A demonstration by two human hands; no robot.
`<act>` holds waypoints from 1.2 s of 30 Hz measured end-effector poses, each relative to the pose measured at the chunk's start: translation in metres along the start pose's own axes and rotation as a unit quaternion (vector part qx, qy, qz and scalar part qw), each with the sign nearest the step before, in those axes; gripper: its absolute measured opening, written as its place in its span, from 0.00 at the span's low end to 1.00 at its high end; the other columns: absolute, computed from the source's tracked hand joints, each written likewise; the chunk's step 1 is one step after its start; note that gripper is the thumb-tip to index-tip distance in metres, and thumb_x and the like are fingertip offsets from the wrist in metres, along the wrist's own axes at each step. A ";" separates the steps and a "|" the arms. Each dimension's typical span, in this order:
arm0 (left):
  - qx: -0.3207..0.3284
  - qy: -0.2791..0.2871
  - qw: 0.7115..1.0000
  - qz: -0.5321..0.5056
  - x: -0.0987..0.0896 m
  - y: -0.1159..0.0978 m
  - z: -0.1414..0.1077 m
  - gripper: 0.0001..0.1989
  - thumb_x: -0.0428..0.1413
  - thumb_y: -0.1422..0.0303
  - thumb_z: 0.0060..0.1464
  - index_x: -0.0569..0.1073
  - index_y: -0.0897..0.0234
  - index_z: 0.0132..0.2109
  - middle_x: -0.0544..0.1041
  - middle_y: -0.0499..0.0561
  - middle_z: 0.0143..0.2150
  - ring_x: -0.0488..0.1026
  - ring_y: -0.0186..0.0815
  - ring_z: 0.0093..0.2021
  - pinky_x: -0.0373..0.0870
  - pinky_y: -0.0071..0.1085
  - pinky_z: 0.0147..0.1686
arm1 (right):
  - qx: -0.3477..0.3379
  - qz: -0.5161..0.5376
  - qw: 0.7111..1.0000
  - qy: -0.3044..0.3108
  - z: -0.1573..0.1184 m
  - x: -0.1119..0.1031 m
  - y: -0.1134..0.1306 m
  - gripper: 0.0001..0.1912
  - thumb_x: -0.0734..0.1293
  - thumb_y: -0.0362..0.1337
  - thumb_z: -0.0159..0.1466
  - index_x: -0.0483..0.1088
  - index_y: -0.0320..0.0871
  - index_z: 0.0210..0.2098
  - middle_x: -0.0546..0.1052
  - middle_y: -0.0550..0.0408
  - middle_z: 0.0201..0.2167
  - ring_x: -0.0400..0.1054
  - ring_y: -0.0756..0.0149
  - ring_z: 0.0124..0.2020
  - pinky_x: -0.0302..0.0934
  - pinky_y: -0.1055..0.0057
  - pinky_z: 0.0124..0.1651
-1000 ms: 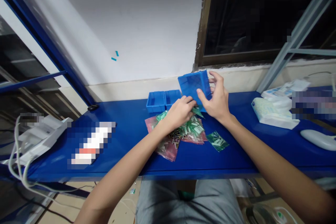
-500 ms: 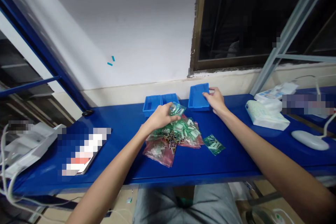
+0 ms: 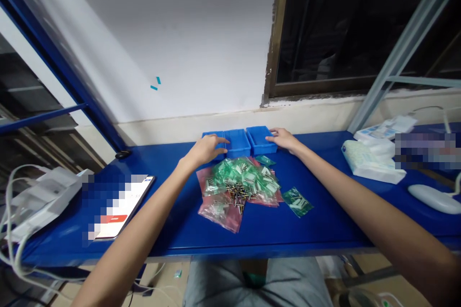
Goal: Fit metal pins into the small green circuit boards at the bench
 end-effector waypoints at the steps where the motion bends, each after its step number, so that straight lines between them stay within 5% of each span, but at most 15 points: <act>1: 0.006 0.021 1.000 -0.009 0.008 0.002 0.000 0.14 0.57 0.64 0.57 0.79 0.57 0.50 0.79 0.56 0.42 0.75 0.43 0.43 0.70 0.40 0.47 | -0.015 0.003 1.000 0.010 -0.005 0.002 0.002 0.27 0.71 0.39 0.60 0.70 0.36 0.57 0.77 0.40 0.53 0.74 0.55 0.50 0.69 0.65 0.48; 6: 0.025 0.027 0.999 -0.023 0.028 0.003 -0.003 0.16 0.51 0.65 0.62 0.80 0.62 0.51 0.77 0.58 0.41 0.74 0.42 0.43 0.70 0.39 0.49 | -0.075 0.002 0.997 0.028 -0.024 0.009 0.012 0.28 0.67 0.37 0.63 0.66 0.38 0.62 0.71 0.44 0.61 0.67 0.56 0.61 0.61 0.61 0.61; 13: 0.028 0.036 0.999 -0.013 0.034 0.006 -0.005 0.18 0.51 0.65 0.64 0.77 0.65 0.55 0.76 0.59 0.42 0.74 0.42 0.42 0.70 0.38 0.48 | -0.084 -0.088 0.992 0.031 -0.032 0.007 0.025 0.27 0.62 0.44 0.68 0.66 0.39 0.63 0.70 0.43 0.62 0.63 0.51 0.63 0.56 0.59 0.65; 16: 0.040 0.035 0.999 -0.005 0.026 0.004 -0.007 0.20 0.52 0.65 0.65 0.72 0.64 0.61 0.77 0.60 0.49 0.74 0.45 0.49 0.70 0.41 0.51 | -0.063 -0.197 0.978 0.002 -0.050 -0.006 0.035 0.29 0.60 0.46 0.69 0.63 0.32 0.63 0.69 0.33 0.61 0.63 0.45 0.63 0.58 0.55 0.62; 19: 0.037 -0.008 0.999 0.006 0.000 -0.004 -0.017 0.21 0.51 0.65 0.66 0.67 0.61 0.64 0.75 0.60 0.56 0.73 0.46 0.53 0.70 0.42 0.53 | -0.122 -0.285 0.948 -0.069 -0.086 -0.022 0.058 0.25 0.59 0.43 0.69 0.67 0.32 0.58 0.72 0.32 0.55 0.65 0.41 0.58 0.61 0.51 0.57; 20: 0.024 -0.032 0.999 0.009 -0.012 -0.007 -0.024 0.21 0.50 0.65 0.67 0.67 0.61 0.64 0.75 0.60 0.55 0.74 0.45 0.53 0.70 0.43 0.52 | -0.152 -0.293 0.941 -0.071 -0.100 -0.022 0.064 0.22 0.58 0.43 0.69 0.68 0.34 0.56 0.74 0.34 0.53 0.67 0.43 0.56 0.62 0.51 0.56; 23: -0.011 -0.084 0.996 -0.002 -0.038 -0.024 -0.055 0.18 0.48 0.66 0.68 0.68 0.61 0.62 0.77 0.58 0.52 0.75 0.44 0.50 0.71 0.42 0.50 | -0.247 -0.285 0.925 0.053 -0.138 0.002 0.068 0.17 0.59 0.41 0.69 0.72 0.41 0.52 0.77 0.43 0.50 0.69 0.49 0.54 0.63 0.54 0.56; 26: -0.025 -0.135 0.990 -0.014 -0.045 -0.046 -0.099 0.16 0.48 0.67 0.68 0.70 0.59 0.59 0.76 0.56 0.50 0.73 0.43 0.50 0.70 0.42 0.50 | -0.255 -0.282 0.920 0.096 -0.155 0.014 0.056 0.18 0.58 0.39 0.70 0.72 0.42 0.54 0.76 0.45 0.54 0.69 0.50 0.55 0.63 0.54 0.57; 31: -0.159 -0.241 0.955 -0.061 -0.032 -0.040 -0.170 0.13 0.49 0.67 0.67 0.74 0.61 0.54 0.76 0.54 0.49 0.74 0.41 0.48 0.71 0.38 0.50 | -0.247 -0.284 0.923 0.079 -0.164 0.004 0.040 0.19 0.56 0.41 0.71 0.72 0.42 0.54 0.75 0.46 0.55 0.69 0.50 0.56 0.63 0.52 0.58; 36: -0.208 -0.233 0.947 -0.078 -0.022 -0.032 -0.182 0.12 0.50 0.65 0.66 0.74 0.61 0.52 0.76 0.53 0.48 0.75 0.41 0.45 0.71 0.35 0.47 | -0.268 -0.231 0.935 -0.020 -0.209 -0.023 0.045 0.18 0.58 0.43 0.72 0.69 0.44 0.55 0.75 0.48 0.54 0.69 0.54 0.56 0.60 0.54 0.61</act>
Point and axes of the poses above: each hand's wrist, its own z-axis towards the middle knuckle, its own x-axis out of the palm, y = z × x, the point moved 8 cm from there along z, towards the middle knuckle
